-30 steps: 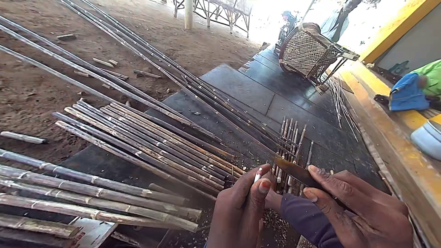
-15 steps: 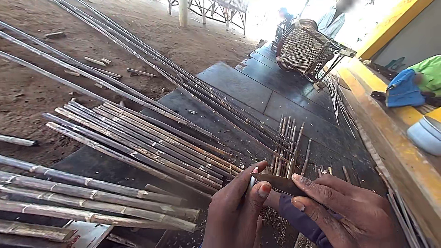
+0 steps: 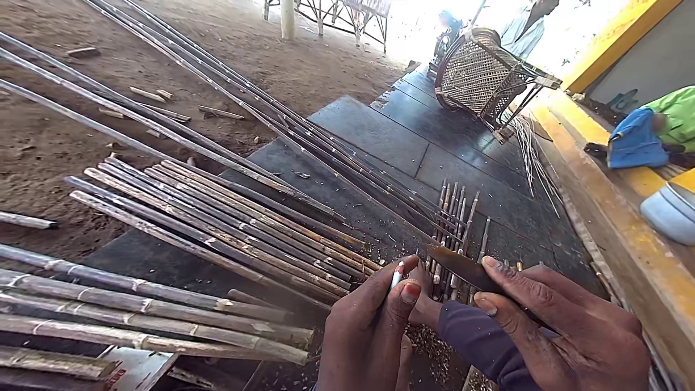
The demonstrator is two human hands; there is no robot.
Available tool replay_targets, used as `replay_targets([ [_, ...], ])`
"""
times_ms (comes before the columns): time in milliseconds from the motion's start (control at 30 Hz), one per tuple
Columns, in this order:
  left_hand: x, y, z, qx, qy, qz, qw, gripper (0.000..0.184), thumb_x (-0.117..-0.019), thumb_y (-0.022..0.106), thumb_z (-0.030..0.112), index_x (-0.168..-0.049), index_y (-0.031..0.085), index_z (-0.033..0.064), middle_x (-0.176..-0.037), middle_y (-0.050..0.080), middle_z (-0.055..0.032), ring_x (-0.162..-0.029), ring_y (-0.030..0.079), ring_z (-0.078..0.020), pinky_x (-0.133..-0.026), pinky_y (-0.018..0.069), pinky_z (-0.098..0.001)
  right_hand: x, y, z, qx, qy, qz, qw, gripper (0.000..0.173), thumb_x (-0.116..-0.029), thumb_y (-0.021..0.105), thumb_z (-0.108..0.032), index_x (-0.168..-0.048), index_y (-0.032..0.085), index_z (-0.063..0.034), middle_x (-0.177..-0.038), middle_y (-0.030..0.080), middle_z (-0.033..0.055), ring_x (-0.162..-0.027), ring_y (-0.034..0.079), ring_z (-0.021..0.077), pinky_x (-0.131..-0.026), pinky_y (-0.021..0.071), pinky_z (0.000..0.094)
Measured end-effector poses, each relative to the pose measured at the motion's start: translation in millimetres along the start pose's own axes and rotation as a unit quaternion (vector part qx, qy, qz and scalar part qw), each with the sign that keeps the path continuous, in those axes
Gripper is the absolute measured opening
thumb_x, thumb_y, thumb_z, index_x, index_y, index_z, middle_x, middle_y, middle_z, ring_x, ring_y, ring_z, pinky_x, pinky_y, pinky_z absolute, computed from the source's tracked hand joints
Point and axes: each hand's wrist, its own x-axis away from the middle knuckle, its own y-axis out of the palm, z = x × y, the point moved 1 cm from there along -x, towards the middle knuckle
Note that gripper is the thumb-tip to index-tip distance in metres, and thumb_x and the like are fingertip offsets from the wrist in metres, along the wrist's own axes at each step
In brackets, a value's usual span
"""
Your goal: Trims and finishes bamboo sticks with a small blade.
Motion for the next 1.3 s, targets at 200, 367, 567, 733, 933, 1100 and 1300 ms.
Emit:
replay_targets([
  [200,-1.4,-0.2,-1.5,0.018,-0.005,-0.021,1.0,0.035,-0.1098,0.051,0.031,-0.13,0.068,0.0089,-0.065,0.051,0.0026,-0.047,0.044,-0.0075,-0.039,0.0399,-0.0244,1.1,2.8,1.8,-0.019,-0.005,-0.047,0.999,0.027,-0.0983,0.071,-0.035,-0.119,0.079,-0.0186,-0.088,0.072,-0.0037,-0.077,0.065,0.0026,-0.062,0.0539,0.0205],
  [367,-2.8,-0.8,1.2,0.044,-0.002,-0.042,0.998,0.037,-0.1083,0.055,0.029,-0.135,0.065,0.0057,-0.073,0.059,-0.0008,-0.049,0.045,-0.0066,-0.041,0.0408,-0.0231,0.5,3.3,0.3,-0.046,-0.008,-0.074,0.996,0.028,-0.0982,0.071,-0.035,-0.119,0.079,-0.0186,-0.088,0.071,-0.0014,-0.076,0.065,0.004,-0.061,0.0531,0.0211],
  [567,-5.4,-3.8,2.7,0.036,0.007,-0.057,0.998,0.033,-0.1088,0.054,0.027,-0.122,0.069,0.0005,-0.089,0.071,-0.0048,-0.053,0.052,-0.0033,-0.045,0.045,-0.0213,-0.5,3.1,-2.0,-0.032,-0.008,-0.08,0.996,0.029,-0.0969,0.074,-0.033,-0.12,0.078,-0.0181,-0.086,0.072,0.0034,-0.075,0.066,0.0087,-0.061,0.0539,0.0252],
  [733,-4.2,-1.2,1.2,0.009,0.008,-0.03,0.999,0.031,-0.1085,0.054,0.029,-0.105,0.071,0.0032,-0.065,0.057,0.0012,-0.047,0.047,-0.0045,-0.041,0.0411,-0.022,1.8,3.8,-5.2,-0.007,-0.006,-0.061,0.998,0.03,-0.0976,0.072,-0.036,-0.122,0.078,-0.0188,-0.088,0.073,0.0024,-0.077,0.067,0.008,-0.063,0.0549,0.0259],
  [933,-2.8,-5.4,1.6,0.046,-0.009,-0.033,0.998,0.036,-0.1097,0.051,0.029,-0.119,0.071,0.0012,-0.067,0.055,0.0013,-0.047,0.043,-0.0044,-0.04,0.0386,-0.0218,-1.5,-1.5,-4.5,-0.031,0.016,-0.045,0.998,0.029,-0.0982,0.072,-0.03,-0.121,0.077,-0.0136,-0.095,0.074,0.0029,-0.083,0.07,0.0065,-0.069,0.0587,0.0234],
  [1100,-2.8,-3.9,4.3,0.071,-0.017,-0.053,0.996,0.04,-0.1097,0.051,0.031,-0.13,0.065,-0.0016,-0.074,0.059,-0.0018,-0.051,0.046,-0.006,-0.043,0.0413,-0.0232,2.1,3.2,-3.0,-0.026,-0.004,-0.076,0.997,0.031,-0.0976,0.072,-0.035,-0.123,0.077,-0.0183,-0.088,0.073,0.0036,-0.077,0.068,0.0088,-0.063,0.0552,0.026],
  [1300,-1.0,-2.9,5.4,0.066,-0.015,-0.049,0.996,0.039,-0.1083,0.055,0.024,-0.137,0.061,-0.0032,-0.084,0.067,-0.006,-0.051,0.052,-0.0075,-0.042,0.0474,-0.0245,2.7,2.8,-3.5,-0.031,-0.003,-0.087,0.996,0.03,-0.0976,0.072,-0.035,-0.122,0.077,-0.0191,-0.087,0.072,0.0039,-0.075,0.067,0.0094,-0.061,0.0545,0.0266],
])
